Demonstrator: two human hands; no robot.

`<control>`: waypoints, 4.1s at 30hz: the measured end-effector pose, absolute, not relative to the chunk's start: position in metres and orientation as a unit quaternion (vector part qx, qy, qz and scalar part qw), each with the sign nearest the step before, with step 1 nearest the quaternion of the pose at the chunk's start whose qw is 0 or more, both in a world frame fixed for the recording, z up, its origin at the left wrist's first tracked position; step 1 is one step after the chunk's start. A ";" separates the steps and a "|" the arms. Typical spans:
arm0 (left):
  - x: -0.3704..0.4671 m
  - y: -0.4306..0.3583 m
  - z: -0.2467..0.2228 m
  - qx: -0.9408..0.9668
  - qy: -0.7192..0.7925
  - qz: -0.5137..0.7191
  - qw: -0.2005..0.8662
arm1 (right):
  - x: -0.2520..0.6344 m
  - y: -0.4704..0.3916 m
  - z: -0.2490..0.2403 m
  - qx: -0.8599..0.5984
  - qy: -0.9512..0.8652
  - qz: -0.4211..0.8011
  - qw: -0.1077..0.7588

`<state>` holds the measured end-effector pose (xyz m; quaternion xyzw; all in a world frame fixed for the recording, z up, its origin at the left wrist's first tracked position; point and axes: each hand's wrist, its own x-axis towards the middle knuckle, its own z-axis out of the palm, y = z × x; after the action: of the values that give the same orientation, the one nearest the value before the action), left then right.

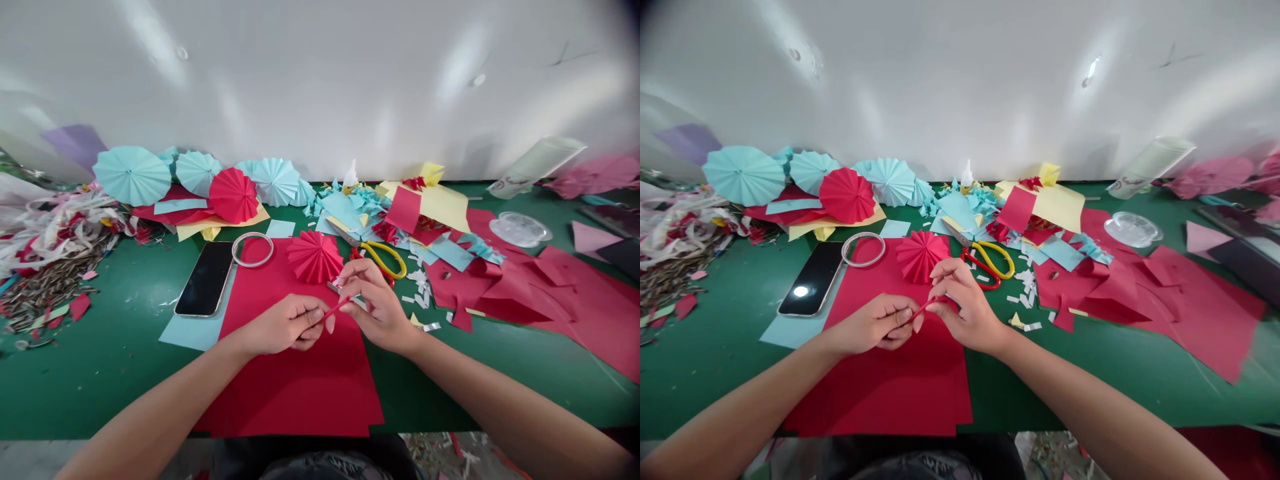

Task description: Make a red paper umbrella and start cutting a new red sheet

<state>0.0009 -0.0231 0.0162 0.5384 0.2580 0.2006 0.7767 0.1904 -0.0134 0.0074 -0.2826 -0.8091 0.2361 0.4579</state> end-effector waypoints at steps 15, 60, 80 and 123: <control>0.009 -0.026 0.015 0.599 0.360 0.277 0.659 | 0.192 -0.011 0.009 -0.347 -0.777 0.252 0.460; 0.010 -0.027 0.013 0.613 0.397 0.305 0.611 | 0.191 -0.008 0.005 -0.352 -0.762 0.246 0.485; 0.009 -0.026 0.012 0.636 0.368 0.286 0.615 | 0.190 -0.010 0.009 -0.361 -0.757 0.253 0.483; 0.009 -0.026 0.008 0.535 0.292 0.250 0.752 | 0.191 -0.010 0.009 -0.342 -0.752 0.322 0.462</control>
<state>0.0092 -0.0263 0.0084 0.5350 0.2922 0.2498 0.7524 0.1915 -0.0102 0.0090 -0.3415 -0.7523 0.3219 0.4623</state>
